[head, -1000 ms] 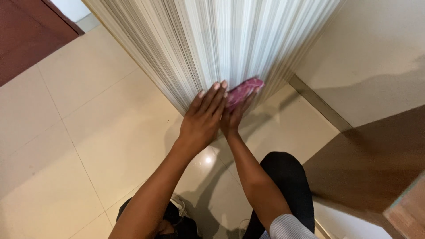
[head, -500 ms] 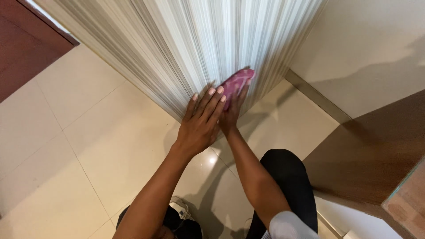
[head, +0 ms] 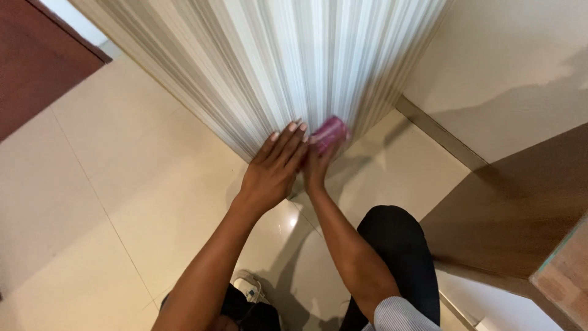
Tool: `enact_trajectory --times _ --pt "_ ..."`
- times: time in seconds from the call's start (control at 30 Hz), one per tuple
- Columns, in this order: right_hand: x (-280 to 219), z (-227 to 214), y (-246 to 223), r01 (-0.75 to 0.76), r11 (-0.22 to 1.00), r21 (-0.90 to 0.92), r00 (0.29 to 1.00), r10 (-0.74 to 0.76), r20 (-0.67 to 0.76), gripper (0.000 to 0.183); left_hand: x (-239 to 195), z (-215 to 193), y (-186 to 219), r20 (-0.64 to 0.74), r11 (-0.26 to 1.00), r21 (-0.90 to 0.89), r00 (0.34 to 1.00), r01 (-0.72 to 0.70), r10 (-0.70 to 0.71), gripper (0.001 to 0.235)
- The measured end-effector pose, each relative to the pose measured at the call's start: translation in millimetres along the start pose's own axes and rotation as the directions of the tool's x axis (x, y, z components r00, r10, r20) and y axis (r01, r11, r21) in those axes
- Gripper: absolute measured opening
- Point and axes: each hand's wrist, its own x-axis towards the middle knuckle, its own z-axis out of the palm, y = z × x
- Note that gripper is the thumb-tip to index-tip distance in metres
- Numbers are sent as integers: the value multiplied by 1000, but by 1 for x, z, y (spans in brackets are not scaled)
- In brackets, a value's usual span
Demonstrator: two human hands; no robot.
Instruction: The person wipes the exterior surfaces of kitchen cabinets with a cloth.
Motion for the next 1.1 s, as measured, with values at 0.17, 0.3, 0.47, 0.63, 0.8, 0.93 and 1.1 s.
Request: enact_trajectory --times 0.17,0.3,0.47,0.63,0.8,0.93,1.1 --pt "-26 -2 19 -167 984 66 985 164 45 74 -3 0 2 53 1000 -5 999 -8 8 66" --pt "-29 0 19 -297 939 172 954 285 91 71 -2 12 0 -64 1000 23 998 -16 17 58" --pt "-36 9 7 -280 938 206 958 260 119 71 -6 11 4 -2 995 -102 1000 -24 24 63" --pt "-20 5 -41 -55 980 190 998 47 45 76 5 7 6 -2 994 -110 1000 14 -15 68" --pt "-4 -1 -61 316 919 234 937 -342 77 74 12 13 10 -142 987 -159 990 -9 -14 69" --pt "5 -7 -45 164 905 392 980 -196 43 72 9 24 13 -130 994 -112 991 11 -25 66" --pt "12 -14 -28 -52 863 503 978 -58 200 65 2 6 12 -134 994 26 986 102 -98 64"
